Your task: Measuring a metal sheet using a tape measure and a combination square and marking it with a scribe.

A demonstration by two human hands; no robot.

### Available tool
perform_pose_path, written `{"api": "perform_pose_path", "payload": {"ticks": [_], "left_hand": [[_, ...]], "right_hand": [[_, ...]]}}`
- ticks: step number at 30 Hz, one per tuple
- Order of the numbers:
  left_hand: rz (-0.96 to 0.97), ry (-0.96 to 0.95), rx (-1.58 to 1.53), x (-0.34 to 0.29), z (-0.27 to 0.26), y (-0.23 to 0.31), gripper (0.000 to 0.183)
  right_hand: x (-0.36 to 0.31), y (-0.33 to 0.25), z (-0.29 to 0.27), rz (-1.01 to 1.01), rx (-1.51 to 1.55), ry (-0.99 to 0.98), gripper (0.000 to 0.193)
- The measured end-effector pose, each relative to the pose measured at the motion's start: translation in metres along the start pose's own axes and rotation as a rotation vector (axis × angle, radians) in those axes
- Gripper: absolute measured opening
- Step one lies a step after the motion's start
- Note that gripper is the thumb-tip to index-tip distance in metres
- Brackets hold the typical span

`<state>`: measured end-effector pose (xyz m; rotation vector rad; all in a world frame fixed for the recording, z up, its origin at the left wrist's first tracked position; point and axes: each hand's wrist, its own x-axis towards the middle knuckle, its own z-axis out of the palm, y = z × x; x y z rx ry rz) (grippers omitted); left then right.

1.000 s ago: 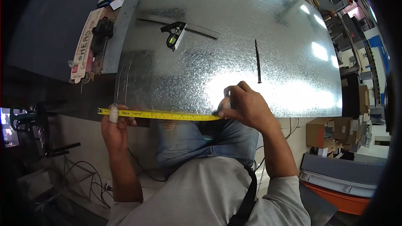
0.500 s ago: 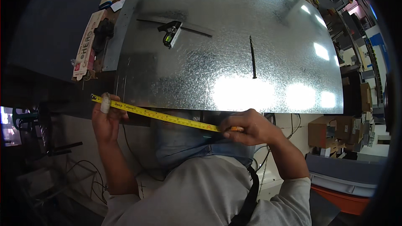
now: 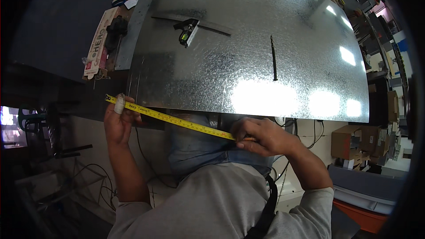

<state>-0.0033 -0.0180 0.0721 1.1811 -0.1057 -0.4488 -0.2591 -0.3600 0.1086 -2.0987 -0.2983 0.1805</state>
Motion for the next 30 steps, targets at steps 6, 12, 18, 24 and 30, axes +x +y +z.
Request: {"api": "perform_pose_path", "payload": {"ticks": [6,12,18,24,30], "left_hand": [[-0.036,-0.005,0.047,0.005,-0.008,-0.002,0.034],[-0.06,0.068,0.001,0.023,-0.044,-0.008,0.036],[-0.078,0.173,0.002,0.02,-0.048,-0.009,0.035],[0.138,0.038,-0.07,0.008,-0.055,0.011,0.037],[0.096,-0.039,-0.04,0.012,-0.059,0.006,0.032]], "right_hand": [[-0.004,0.001,-0.013,0.031,-0.015,0.132,0.016],[-0.023,0.012,-0.057,0.075,-0.181,0.3,0.011],[-0.047,0.023,-0.07,0.497,0.108,0.421,0.022],[-0.067,0.015,-0.063,0.702,0.201,0.157,0.03],[-0.064,-0.008,-0.07,0.681,0.475,0.173,0.019]]}}
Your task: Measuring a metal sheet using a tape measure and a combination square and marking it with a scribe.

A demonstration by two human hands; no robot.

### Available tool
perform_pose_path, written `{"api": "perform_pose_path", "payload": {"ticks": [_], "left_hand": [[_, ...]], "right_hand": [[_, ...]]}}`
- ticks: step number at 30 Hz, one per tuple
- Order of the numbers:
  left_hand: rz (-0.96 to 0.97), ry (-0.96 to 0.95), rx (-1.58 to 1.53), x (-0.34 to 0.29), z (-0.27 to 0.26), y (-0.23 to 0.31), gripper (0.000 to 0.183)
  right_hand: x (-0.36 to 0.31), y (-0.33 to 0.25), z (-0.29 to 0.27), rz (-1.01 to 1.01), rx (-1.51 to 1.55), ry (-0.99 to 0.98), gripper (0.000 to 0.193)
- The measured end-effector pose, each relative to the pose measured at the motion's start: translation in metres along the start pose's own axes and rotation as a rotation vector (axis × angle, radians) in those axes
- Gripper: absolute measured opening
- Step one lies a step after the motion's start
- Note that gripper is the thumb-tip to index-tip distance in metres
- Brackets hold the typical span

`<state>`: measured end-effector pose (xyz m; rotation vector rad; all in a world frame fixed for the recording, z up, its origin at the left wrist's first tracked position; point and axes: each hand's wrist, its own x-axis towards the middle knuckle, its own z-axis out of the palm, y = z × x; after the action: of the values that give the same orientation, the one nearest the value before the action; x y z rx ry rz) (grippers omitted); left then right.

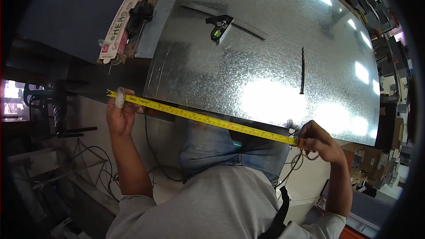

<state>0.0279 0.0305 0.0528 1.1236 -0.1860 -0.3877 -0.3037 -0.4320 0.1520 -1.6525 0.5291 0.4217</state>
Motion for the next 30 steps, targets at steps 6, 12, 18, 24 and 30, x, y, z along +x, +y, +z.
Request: {"api": "perform_pose_path", "payload": {"ticks": [6,12,18,24,30], "left_hand": [[-0.035,0.07,-0.021,0.002,0.003,-0.008,0.036],[-0.022,0.108,-0.044,-0.003,0.017,-0.021,0.03],[-0.156,0.295,0.262,0.0,0.018,-0.031,0.027],[0.107,0.384,0.607,0.0,0.021,-0.06,0.04],[0.093,0.335,0.359,-0.001,0.025,-0.085,0.059]], "right_hand": [[0.011,-0.018,-0.003,-0.029,-0.189,-0.045,0.024],[0.03,-0.016,-0.009,0.041,-0.216,0.238,0.032],[0.039,-0.016,-0.04,-0.029,-0.229,-0.041,0.041],[0.053,-0.006,-0.025,-0.019,-0.169,0.292,0.022],[0.058,-0.004,-0.013,-0.067,-0.34,0.426,0.024]]}}
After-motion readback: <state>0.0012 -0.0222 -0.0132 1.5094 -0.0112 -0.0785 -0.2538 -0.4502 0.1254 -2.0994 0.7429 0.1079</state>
